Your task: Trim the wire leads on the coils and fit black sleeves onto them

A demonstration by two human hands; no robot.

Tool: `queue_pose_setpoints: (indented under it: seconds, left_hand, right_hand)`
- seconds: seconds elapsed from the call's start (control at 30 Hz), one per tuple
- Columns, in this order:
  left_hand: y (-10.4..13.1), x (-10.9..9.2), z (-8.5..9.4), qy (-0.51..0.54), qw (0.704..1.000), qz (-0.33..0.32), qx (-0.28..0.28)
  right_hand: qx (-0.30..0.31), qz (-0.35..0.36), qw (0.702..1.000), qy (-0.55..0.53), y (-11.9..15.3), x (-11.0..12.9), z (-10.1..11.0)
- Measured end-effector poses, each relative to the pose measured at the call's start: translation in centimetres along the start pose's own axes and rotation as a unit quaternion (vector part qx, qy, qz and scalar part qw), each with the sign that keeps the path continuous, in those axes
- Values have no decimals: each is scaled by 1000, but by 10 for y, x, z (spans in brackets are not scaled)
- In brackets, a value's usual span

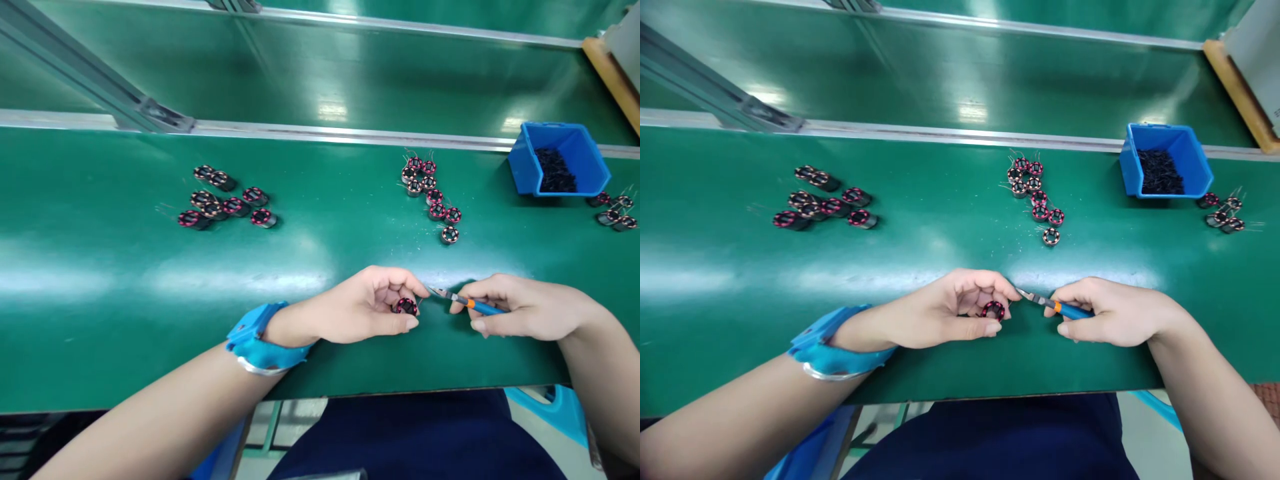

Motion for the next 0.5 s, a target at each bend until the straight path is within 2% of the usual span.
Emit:
queue_pose_setpoints:
  seconds: [0.07, 0.17, 0.33, 0.5]
  left_hand:
    - [0, 1, 0, 2, 1000, 2, 1]
    - [-1, 3, 0, 14, 1000, 4, 4]
    - [-2, 6, 0, 32, 999, 3, 8]
    - [-2, 4, -1, 26, 1000, 2, 4]
  right_hand:
    - [26, -11, 1000, -9, 0, -2, -2]
    - [18, -8, 1000, -14, 0, -2, -1]
    - [39, -25, 998, -46, 0, -3, -4]
    - [34, -25, 999, -29, -1, -3, -2]
Point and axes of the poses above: each hand's wrist, its own y-axis away from the middle knuckle, its own z-axis out of the back of the hand, x = y × z, the point moved 7 cm from there along -y, towards the middle knuckle, and after that the axes turned 5 degrees about y, right-handed, at the moved point
